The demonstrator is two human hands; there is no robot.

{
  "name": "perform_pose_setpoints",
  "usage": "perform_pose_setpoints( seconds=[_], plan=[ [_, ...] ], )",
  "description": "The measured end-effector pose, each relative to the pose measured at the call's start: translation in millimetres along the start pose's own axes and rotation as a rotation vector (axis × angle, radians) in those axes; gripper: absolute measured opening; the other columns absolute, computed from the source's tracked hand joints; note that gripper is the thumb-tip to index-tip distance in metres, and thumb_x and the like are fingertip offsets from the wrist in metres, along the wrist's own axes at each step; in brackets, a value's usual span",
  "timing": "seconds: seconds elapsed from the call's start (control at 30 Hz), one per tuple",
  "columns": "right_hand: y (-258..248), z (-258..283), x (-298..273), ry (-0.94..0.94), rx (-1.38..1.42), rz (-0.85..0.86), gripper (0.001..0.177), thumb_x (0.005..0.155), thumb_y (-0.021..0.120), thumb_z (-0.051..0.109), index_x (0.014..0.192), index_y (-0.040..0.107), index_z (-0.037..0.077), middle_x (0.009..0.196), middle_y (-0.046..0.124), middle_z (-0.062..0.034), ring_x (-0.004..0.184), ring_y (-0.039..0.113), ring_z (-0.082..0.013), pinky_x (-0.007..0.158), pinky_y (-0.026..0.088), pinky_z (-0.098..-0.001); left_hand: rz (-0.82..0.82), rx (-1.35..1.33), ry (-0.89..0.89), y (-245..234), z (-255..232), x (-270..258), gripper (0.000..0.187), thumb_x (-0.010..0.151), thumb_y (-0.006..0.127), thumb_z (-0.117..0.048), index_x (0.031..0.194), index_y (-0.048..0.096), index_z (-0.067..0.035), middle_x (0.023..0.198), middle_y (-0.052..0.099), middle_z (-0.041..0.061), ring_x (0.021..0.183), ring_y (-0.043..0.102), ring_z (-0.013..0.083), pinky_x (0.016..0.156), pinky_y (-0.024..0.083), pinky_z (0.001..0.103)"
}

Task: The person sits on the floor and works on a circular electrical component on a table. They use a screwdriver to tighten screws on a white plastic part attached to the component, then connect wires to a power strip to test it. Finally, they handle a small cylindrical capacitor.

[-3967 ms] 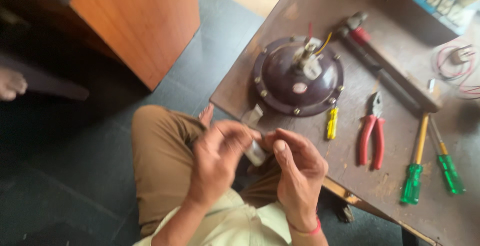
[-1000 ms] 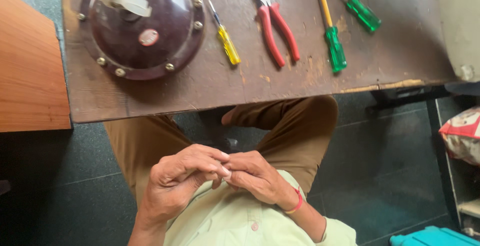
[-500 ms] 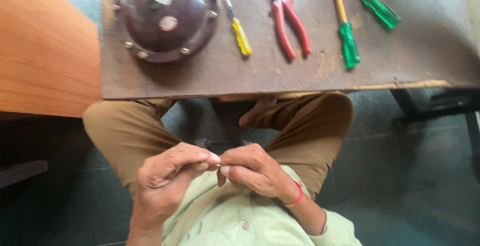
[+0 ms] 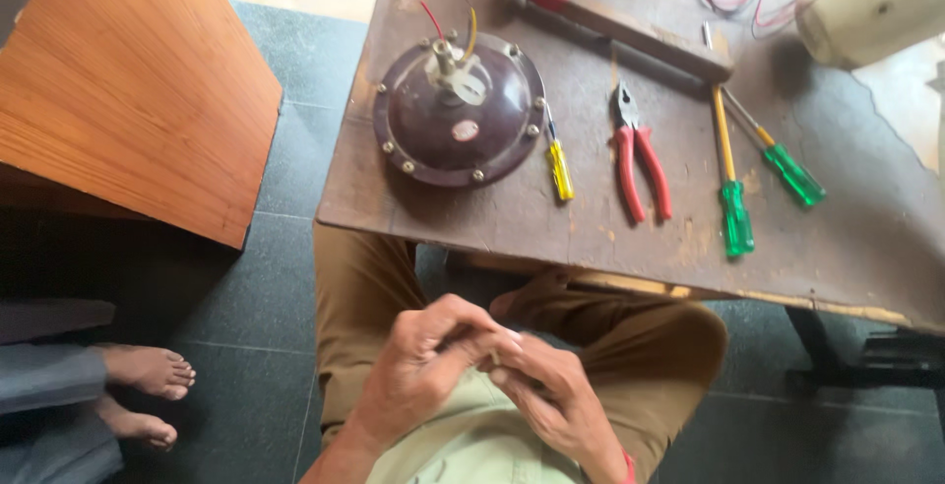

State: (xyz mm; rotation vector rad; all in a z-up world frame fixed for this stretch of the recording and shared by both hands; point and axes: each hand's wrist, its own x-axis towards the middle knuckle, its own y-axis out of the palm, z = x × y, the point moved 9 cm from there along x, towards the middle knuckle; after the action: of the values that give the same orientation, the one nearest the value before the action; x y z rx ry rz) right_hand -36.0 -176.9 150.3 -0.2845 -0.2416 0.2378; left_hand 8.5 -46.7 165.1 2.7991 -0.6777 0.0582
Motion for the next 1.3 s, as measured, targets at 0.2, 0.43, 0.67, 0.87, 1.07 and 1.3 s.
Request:
perform_pose_setpoints(
  seconds=[0.2, 0.43, 0.67, 0.87, 1.07, 1.3],
  plan=[
    [-22, 12, -6, -0.257, 0.132, -0.159, 0.033, 0.09, 0.078, -0.004, 0.117, 0.058, -0.002, 0.119, 0.066, -0.0153, 0.098, 0.069, -0.021, 0.08, 0.058, -0.0267, 0.062, 0.2, 0.169, 13, -22, 19, 0.008, 0.095, 0.072, -0.002, 0.103, 0.072, -0.002, 0.09, 0.075, 0.009, 0.079, 0.072, 0.0147, 0.071, 0.057, 0.027],
    [-14, -13, 10, -0.021, -0.043, -0.092, 0.028, 0.078, 0.077, -0.008, 0.105, 0.075, -0.004, 0.095, 0.077, -0.0128, 0.087, 0.073, -0.0212, 0.079, 0.055, -0.0287, 0.006, 0.21, 0.297, 8, -44, 22, 0.012, 0.097, 0.068, -0.002, 0.109, 0.067, -0.002, 0.097, 0.077, 0.01, 0.089, 0.078, 0.0194, 0.078, 0.063, 0.03],
    [3, -34, 19, -0.054, 0.044, -0.028, 0.017, 0.081, 0.077, -0.004, 0.098, 0.077, -0.005, 0.091, 0.082, -0.0136, 0.083, 0.076, -0.0213, 0.075, 0.061, -0.0294, -0.099, 0.262, 0.235, -29, -54, 4, 0.024, 0.101, 0.07, -0.01, 0.124, 0.07, -0.004, 0.111, 0.077, 0.011, 0.101, 0.075, 0.021, 0.088, 0.06, 0.033],
    [-33, -31, 43, -0.007, 0.507, -0.216, 0.018, 0.098, 0.061, -0.001, 0.104, 0.075, -0.01, 0.1, 0.077, -0.0237, 0.094, 0.078, -0.0337, 0.087, 0.064, -0.0448, -0.223, 0.361, 0.437, -62, -71, -7, 0.059, 0.098, 0.074, -0.035, 0.145, 0.056, -0.006, 0.137, 0.071, 0.012, 0.12, 0.068, 0.0215, 0.106, 0.055, 0.036],
    [-7, 25, 105, -0.024, 0.598, -0.171, 0.015, 0.095, 0.067, -0.004, 0.107, 0.074, -0.01, 0.111, 0.071, -0.0229, 0.105, 0.069, -0.0277, 0.087, 0.055, -0.0335, -0.232, 0.213, 0.437, -58, -46, -15, 0.06, 0.096, 0.077, -0.034, 0.145, 0.054, -0.007, 0.13, 0.069, 0.009, 0.121, 0.068, 0.018, 0.103, 0.056, 0.035],
    [26, 55, 126, -0.134, 0.571, -0.072, 0.007, 0.1, 0.07, -0.009, 0.105, 0.073, -0.013, 0.107, 0.069, -0.0193, 0.1, 0.066, -0.0219, 0.092, 0.054, -0.0306, -0.383, -0.015, 0.244, -77, -5, -38, 0.046, 0.095, 0.078, -0.008, 0.136, 0.059, -0.001, 0.114, 0.074, 0.008, 0.103, 0.073, 0.0136, 0.092, 0.06, 0.03]
  ],
)
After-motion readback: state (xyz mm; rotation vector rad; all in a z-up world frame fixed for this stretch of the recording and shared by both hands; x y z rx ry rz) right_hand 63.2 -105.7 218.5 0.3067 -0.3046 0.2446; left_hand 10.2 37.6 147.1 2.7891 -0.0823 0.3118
